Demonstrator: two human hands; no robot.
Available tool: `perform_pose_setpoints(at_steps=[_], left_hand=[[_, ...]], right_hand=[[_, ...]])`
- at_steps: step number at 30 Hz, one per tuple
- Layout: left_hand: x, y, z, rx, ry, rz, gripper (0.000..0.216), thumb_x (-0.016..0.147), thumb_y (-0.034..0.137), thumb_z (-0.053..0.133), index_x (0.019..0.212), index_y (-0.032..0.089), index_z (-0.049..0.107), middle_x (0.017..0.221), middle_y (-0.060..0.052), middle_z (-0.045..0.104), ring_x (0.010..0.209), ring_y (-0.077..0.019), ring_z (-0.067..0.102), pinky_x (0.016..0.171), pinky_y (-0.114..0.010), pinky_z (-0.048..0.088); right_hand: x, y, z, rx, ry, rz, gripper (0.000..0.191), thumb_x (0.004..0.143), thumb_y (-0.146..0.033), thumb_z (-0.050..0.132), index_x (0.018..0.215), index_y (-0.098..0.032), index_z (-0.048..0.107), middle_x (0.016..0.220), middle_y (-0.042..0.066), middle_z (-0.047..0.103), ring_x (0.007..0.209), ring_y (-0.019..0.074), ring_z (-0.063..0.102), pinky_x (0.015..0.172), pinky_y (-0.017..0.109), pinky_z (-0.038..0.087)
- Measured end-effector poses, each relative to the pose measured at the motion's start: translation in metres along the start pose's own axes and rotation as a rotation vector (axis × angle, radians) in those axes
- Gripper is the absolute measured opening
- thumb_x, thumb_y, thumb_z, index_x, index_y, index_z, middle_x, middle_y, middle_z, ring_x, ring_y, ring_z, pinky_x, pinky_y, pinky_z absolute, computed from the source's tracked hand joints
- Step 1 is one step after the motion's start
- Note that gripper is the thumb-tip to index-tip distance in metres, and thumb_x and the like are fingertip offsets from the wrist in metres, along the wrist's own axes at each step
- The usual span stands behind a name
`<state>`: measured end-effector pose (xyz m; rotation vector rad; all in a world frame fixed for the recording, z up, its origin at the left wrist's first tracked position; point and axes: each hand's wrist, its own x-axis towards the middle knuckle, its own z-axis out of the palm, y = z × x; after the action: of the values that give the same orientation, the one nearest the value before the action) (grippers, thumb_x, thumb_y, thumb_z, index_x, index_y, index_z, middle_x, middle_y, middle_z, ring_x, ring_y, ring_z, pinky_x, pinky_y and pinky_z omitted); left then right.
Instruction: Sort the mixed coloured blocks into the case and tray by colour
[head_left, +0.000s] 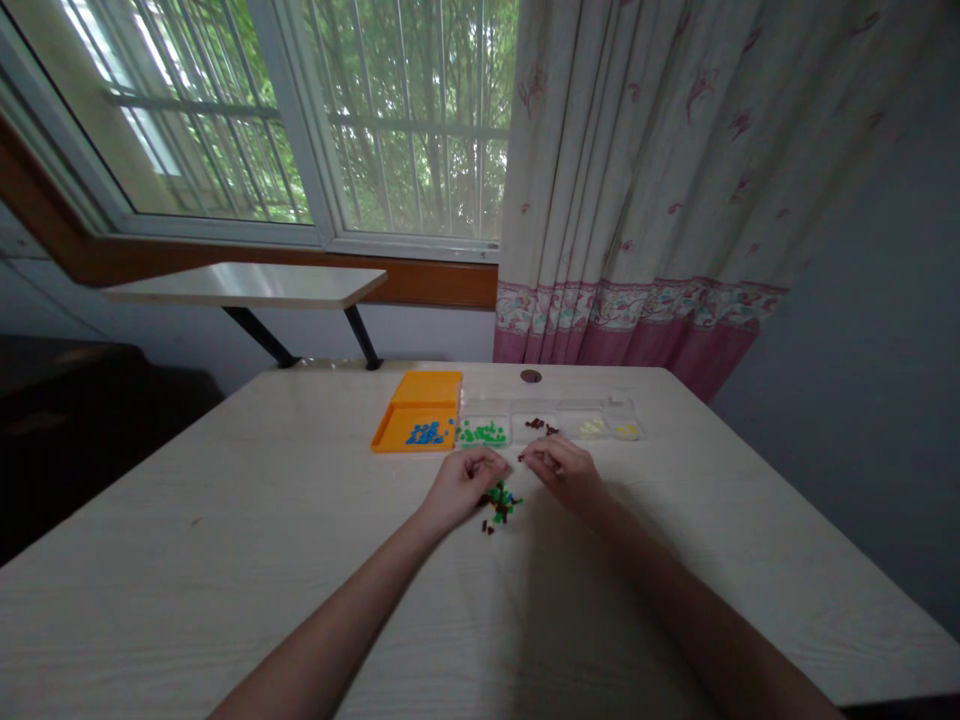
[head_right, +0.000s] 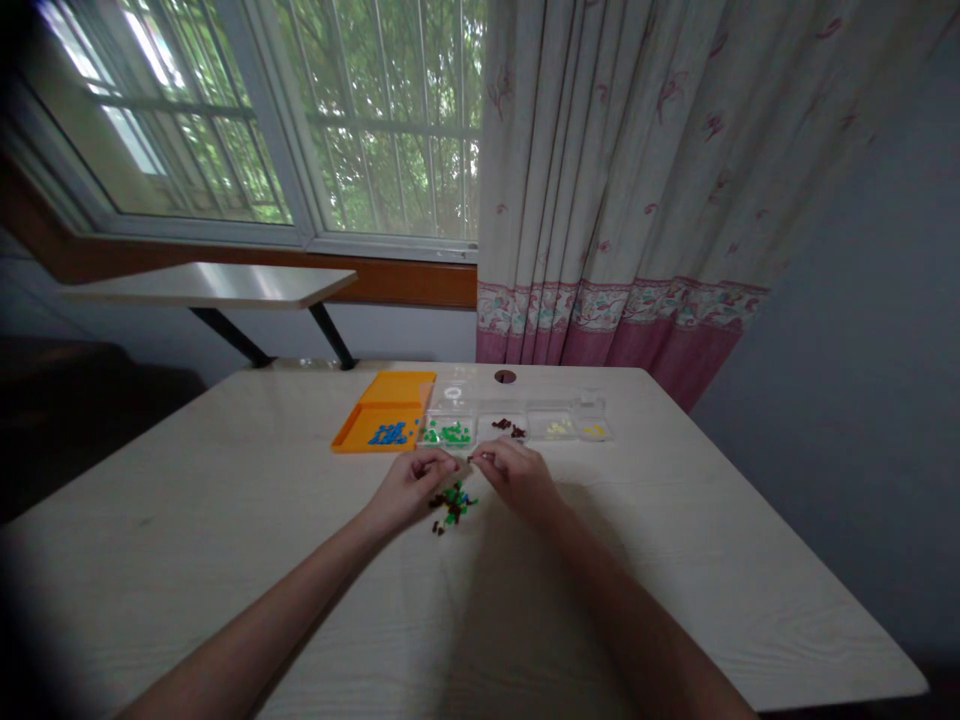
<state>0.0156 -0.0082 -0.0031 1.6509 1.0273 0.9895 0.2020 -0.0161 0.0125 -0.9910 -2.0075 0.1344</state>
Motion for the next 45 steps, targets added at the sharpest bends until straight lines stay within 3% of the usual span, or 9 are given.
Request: perform_pose_setpoints(at_steps=[4,7,14,29,32,38,45], left_hand=[[0.001,-0.005,-0.007,0.221,0.068,0.012,0.033,0.077,0.040,0.046,0.075,0.012,0.062,0.058,0.000,0.053,0.053,-0.0098,0.045,0.049,-0.019,0.030],[0.001,-0.005,-0.011,0.436,0.064,0.032,0.034,0.079,0.041,0.042,0.076,0.014,0.063,0.055,0.001,0.053,0.050,-0.0101,0.045,0.048,-0.020,0.028],[-0.003,0.003,-0.014,0.603,0.031,0.025,0.035,0.080,0.040,0.038,0.079,0.016,0.064,0.058,0.000,0.057,0.053,-0.0111,0.048,0.050,-0.021,0.029],[-0.003,0.004,-0.013,0.506,-0.036,0.050,0.034,0.080,0.040,0.040,0.079,0.015,0.063,0.054,0.002,0.052,0.050,-0.0099,0.044,0.048,-0.020,0.028],[-0.003,0.005,-0.013,0.502,-0.030,0.057,0.034,0.080,0.039,0.039,0.077,0.015,0.063,0.055,0.001,0.052,0.050,-0.0098,0.044,0.049,-0.020,0.029],[-0.001,0.001,-0.016,0.520,-0.006,0.048,0.035,0.080,0.040,0.039,0.078,0.015,0.063,0.052,0.002,0.051,0.048,-0.0099,0.044,0.048,-0.019,0.029],[-0.001,0.000,-0.019,0.551,-0.027,0.065,0.034,0.081,0.039,0.038,0.076,0.014,0.061,0.056,0.001,0.054,0.050,-0.0097,0.046,0.048,-0.019,0.029]], right_hand=[[0.008,0.001,-0.021,-0.091,0.308,0.022,0.014,0.081,-0.026,0.049,0.076,-0.018,0.060,0.068,0.002,0.060,0.053,0.0098,0.048,0.055,0.021,0.041],[0.012,0.002,-0.033,-0.164,0.467,0.031,0.013,0.080,-0.025,0.050,0.075,-0.018,0.059,0.068,0.002,0.060,0.051,0.0099,0.046,0.053,0.023,0.042],[0.011,0.000,-0.034,-0.212,0.554,0.002,0.010,0.079,-0.024,0.052,0.075,-0.019,0.059,0.066,0.002,0.061,0.047,0.0092,0.044,0.051,0.023,0.041],[0.011,0.000,-0.034,-0.209,0.489,0.061,0.013,0.077,-0.028,0.053,0.073,-0.018,0.061,0.061,0.000,0.058,0.046,0.0087,0.045,0.052,0.022,0.041],[0.010,0.010,-0.030,-0.198,0.428,0.160,0.017,0.077,-0.032,0.052,0.075,-0.017,0.061,0.058,-0.001,0.057,0.044,0.0082,0.043,0.050,0.021,0.039],[0.004,0.040,-0.012,-0.264,0.091,0.447,0.018,0.075,-0.031,0.049,0.077,-0.020,0.062,0.063,0.000,0.059,0.055,0.0119,0.050,0.052,0.021,0.036],[-0.002,0.057,-0.008,-0.352,0.052,0.592,0.022,0.077,-0.033,0.045,0.083,-0.023,0.064,0.067,0.001,0.060,0.060,0.0146,0.054,0.054,0.023,0.036]])
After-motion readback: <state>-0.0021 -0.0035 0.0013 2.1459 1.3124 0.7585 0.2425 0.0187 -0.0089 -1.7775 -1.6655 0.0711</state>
